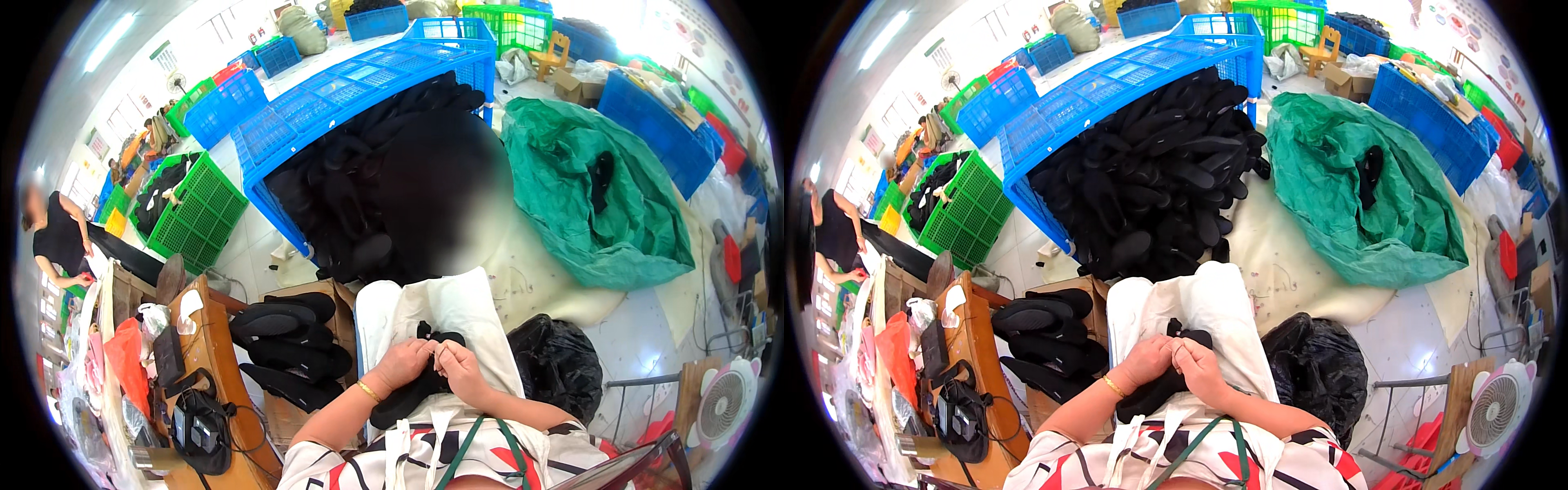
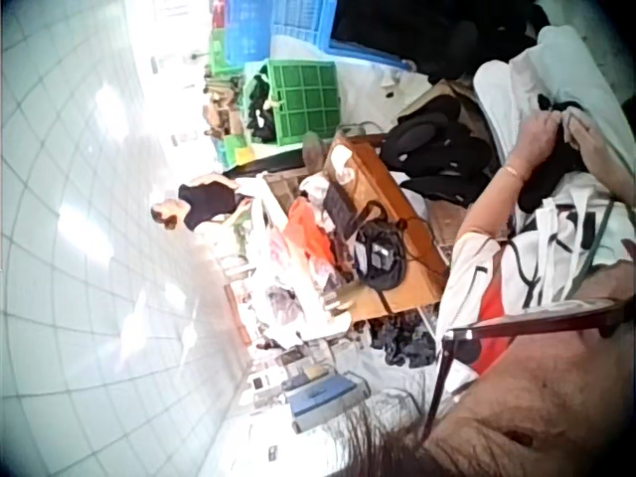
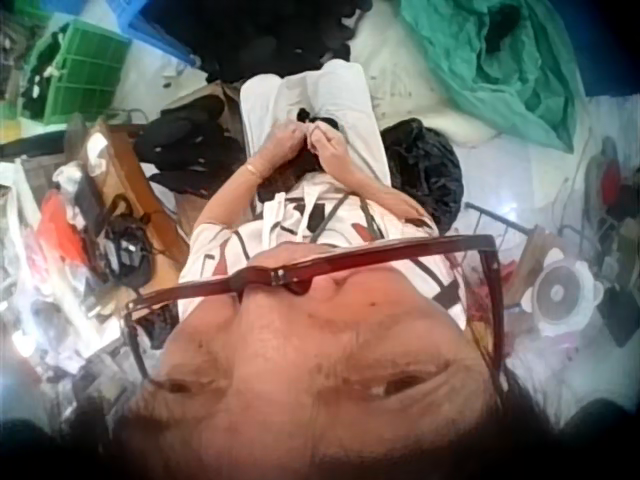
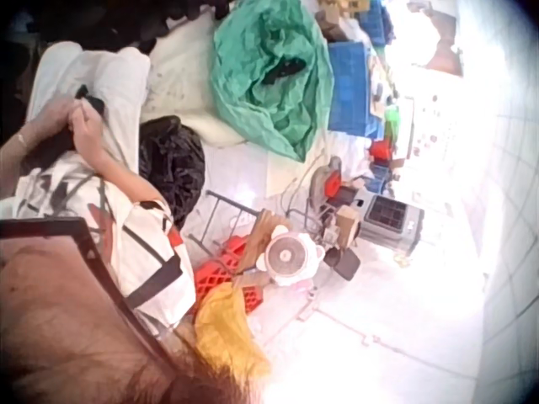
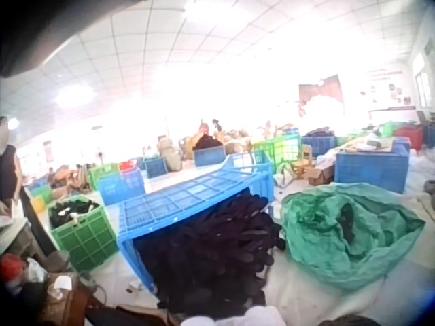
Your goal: The person sits on the floor and hand-sews a black shoe using a needle and thread. They repeatedly insert the needle into the shoe's sole and pull the thread tight to secure the stitching. The person works on one shoe at a time, occasionally adjusting their grip and the thread.
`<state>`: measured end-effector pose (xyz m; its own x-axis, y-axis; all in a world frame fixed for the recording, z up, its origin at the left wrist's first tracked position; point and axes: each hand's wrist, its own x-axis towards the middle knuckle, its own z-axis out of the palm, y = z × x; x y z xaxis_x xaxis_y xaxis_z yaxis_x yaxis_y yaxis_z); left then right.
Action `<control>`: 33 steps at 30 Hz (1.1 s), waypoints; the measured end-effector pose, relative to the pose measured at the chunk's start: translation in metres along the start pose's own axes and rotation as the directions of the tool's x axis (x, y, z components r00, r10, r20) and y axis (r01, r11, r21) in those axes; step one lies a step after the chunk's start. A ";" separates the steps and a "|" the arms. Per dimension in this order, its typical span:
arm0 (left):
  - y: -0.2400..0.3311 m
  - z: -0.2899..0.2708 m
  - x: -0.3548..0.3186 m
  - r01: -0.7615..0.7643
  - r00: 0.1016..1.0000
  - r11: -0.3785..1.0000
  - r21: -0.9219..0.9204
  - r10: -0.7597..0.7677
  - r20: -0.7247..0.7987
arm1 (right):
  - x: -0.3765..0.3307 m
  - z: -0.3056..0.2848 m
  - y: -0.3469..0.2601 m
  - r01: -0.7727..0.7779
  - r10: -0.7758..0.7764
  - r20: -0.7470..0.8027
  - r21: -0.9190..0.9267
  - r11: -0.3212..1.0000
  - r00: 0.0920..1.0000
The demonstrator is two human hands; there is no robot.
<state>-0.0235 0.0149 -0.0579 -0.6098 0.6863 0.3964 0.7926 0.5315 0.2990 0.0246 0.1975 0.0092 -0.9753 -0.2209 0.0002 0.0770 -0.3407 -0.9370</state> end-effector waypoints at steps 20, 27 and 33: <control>0.007 0.011 0.002 0.254 0.962 0.940 -0.229 -0.219 0.166 | -0.014 -0.001 -0.008 0.258 -0.244 0.093 -0.478 0.840 0.965; 0.024 -0.055 0.034 0.428 0.894 0.814 -0.393 -0.445 0.052 | 0.003 -0.028 -0.023 0.454 -0.545 0.155 -0.756 0.471 0.824; 0.030 -0.020 0.032 0.715 0.697 0.582 -0.388 -0.551 0.459 | -0.001 -0.018 -0.025 0.644 -0.596 0.412 -0.726 0.242 0.689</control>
<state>-0.0193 0.0428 -0.0185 -0.8642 0.4136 -0.2865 0.0273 0.6071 0.7941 0.0197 0.2230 0.0260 -0.6328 -0.3259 0.7024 -0.7593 0.4386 -0.4806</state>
